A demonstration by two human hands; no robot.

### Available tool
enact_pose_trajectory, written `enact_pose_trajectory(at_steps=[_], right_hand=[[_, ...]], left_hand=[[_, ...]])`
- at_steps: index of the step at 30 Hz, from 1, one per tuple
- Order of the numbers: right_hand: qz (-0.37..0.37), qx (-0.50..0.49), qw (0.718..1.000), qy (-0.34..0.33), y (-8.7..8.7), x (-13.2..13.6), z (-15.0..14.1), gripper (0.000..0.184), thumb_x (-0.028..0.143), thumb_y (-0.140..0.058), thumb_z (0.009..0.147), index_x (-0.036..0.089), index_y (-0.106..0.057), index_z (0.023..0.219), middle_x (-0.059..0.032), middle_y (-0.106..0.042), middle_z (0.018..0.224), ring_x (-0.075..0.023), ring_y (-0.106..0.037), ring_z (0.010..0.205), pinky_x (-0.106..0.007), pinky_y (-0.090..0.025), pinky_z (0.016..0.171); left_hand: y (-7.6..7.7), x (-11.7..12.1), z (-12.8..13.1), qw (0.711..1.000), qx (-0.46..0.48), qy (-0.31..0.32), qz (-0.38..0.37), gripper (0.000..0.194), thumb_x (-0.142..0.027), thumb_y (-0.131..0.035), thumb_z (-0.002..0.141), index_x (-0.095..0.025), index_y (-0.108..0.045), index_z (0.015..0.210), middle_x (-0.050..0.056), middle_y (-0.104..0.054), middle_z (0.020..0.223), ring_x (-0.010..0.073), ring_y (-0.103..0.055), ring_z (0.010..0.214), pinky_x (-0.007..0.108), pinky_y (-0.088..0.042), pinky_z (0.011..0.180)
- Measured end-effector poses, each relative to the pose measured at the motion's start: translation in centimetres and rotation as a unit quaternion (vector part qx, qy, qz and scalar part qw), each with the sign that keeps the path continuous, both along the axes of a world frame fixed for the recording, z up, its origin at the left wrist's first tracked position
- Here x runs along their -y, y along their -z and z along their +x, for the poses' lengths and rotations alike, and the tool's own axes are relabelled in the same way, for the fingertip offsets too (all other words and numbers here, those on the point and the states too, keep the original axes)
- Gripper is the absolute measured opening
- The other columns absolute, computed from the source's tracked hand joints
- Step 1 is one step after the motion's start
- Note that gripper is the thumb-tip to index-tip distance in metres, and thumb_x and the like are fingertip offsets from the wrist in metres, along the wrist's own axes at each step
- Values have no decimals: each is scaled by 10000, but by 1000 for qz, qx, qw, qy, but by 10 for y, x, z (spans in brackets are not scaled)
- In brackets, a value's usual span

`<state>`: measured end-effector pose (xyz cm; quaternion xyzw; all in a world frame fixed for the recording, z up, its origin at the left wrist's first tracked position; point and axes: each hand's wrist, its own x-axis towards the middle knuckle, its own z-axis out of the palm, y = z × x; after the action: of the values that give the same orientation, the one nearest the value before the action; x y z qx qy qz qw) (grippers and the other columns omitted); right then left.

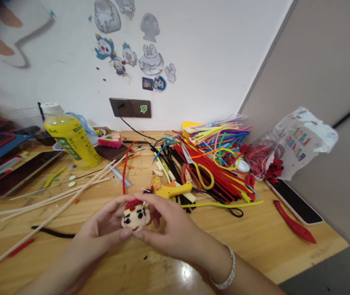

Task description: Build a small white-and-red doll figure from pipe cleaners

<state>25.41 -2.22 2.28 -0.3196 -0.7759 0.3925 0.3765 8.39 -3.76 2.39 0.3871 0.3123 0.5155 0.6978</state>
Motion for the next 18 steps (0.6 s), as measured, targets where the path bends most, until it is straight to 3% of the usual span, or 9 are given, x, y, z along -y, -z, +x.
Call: enact_pose_trajectory(at_steps=[8,15,18], right_hand=[[6,1,1000,1,-1,1,-1,518,219,-633,772,284,-447,1251,-16,-598,985,-131,-529,762,-253,-449,674],[5,3,1000,12,0,3,-3,497,238,-637,777,279,-455,1237,-11,-607,959,-132,-541,768,-247,-456,675],[18,22,999,18,0,1,-1,502,271,-632,784,278,-445,1250,-35,-598,1051,-153,-553,840,-280,-458,732]], left_hand=[[2,0,0,1000,-19,-10,7,397,-122,-766,604,-238,-644,962,31,-709,931,196,-666,827,264,-519,708],[9,-2,0,998,-7,8,61,382,-129,-743,643,-250,-632,988,33,-706,955,185,-665,837,253,-520,706],[12,-3,1,997,-13,2,78,383,-132,-737,655,-262,-623,998,26,-702,967,178,-662,849,252,-517,719]])
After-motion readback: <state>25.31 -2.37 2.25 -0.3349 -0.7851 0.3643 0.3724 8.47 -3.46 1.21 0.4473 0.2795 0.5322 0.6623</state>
